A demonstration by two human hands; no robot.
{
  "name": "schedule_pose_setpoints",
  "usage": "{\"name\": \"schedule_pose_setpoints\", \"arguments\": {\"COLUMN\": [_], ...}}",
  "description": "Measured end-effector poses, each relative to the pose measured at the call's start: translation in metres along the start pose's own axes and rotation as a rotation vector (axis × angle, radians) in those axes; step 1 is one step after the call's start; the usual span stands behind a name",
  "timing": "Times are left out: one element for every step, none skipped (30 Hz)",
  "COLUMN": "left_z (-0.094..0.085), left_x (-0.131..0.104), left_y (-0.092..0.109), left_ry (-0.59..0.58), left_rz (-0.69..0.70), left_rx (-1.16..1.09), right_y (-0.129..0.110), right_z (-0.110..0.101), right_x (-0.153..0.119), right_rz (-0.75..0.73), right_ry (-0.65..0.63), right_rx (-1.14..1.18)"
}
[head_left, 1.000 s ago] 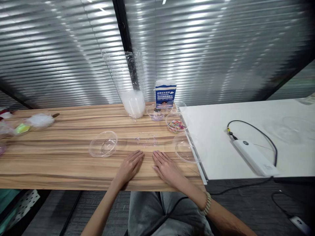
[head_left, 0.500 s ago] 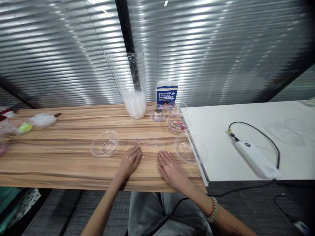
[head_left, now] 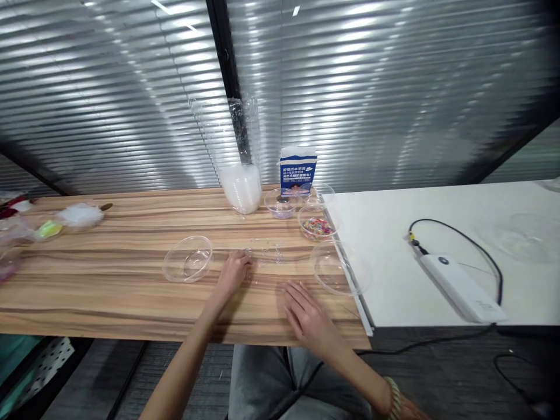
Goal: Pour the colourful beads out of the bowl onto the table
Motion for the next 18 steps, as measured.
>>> {"name": "schedule_pose_setpoints", "arguments": {"left_z": [0.001, 0.001, 0.001, 0.001, 0.001, 0.001, 0.001, 0.001, 0.001, 0.0, 0.0, -0.001, -0.003, -0.007, -0.011, -0.016, -0.022, -0.027], "left_x": [0.002, 0.003, 0.004, 0.005, 0.005, 0.005, 0.004, 0.004, 0.003, 0.004, 0.006, 0.01, 0.017, 0.027, 0.04, 0.056, 0.073, 0.091], "left_y": [-0.001, -0.002, -0.003, -0.004, -0.005, -0.006, -0.007, -0.008, -0.009, -0.01, -0.01, -0.009, -0.007, -0.004, 0.002, 0.009, 0.016, 0.025], "left_ry": [-0.008, -0.014, -0.02, -0.025, -0.027, -0.029, -0.029, -0.03, -0.03, -0.032, -0.037, -0.044, -0.05, -0.053, -0.048, -0.037, -0.01, 0.017], "left_rz": [0.007, 0.012, 0.015, 0.015, 0.011, 0.002, -0.009, -0.021, -0.034, -0.047, -0.057, -0.064, -0.064, -0.059, -0.049, -0.033, -0.032, -0.03], "left_rx": [0.003, 0.008, 0.013, 0.013, 0.005, -0.009, -0.029, -0.054, -0.078, -0.106, -0.135, -0.164, -0.188, -0.215, -0.247, -0.278, -0.352, -0.434], "right_y": [0.0, 0.001, 0.002, 0.004, 0.005, 0.006, 0.007, 0.008, 0.008, 0.008, 0.008, 0.007, 0.007, 0.007, 0.007, 0.006, 0.006, 0.006], "right_z": [-0.002, -0.003, -0.004, -0.005, -0.005, -0.006, -0.006, -0.006, -0.006, -0.006, -0.006, -0.006, -0.005, -0.005, -0.005, -0.004, -0.004, -0.003], "right_x": [-0.007, -0.014, -0.02, -0.026, -0.031, -0.035, -0.037, -0.039, -0.04, -0.04, -0.04, -0.039, -0.039, -0.039, -0.039, -0.039, -0.039, -0.039], "right_rz": [-0.002, -0.001, 0.004, 0.005, 0.001, -0.006, -0.018, -0.031, -0.042, -0.05, -0.056, -0.057, -0.054, -0.045, -0.038, -0.033, -0.031, -0.032], "right_ry": [0.034, 0.071, 0.106, 0.142, 0.175, 0.199, 0.219, 0.232, 0.241, 0.246, 0.249, 0.254, 0.26, 0.27, 0.28, 0.291, 0.301, 0.311], "right_rx": [0.02, 0.039, 0.059, 0.078, 0.097, 0.114, 0.13, 0.143, 0.155, 0.164, 0.173, 0.181, 0.187, 0.193, 0.199, 0.204, 0.208, 0.21]}}
Point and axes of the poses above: each hand's wrist, its own x-axis towards the middle knuckle, its own z-axis out of the palm, y = z × x, the point moved 3 cm from there along x, towards the middle knuckle, and after that the axes turned 6 degrees about x, right-handed, at the moved point
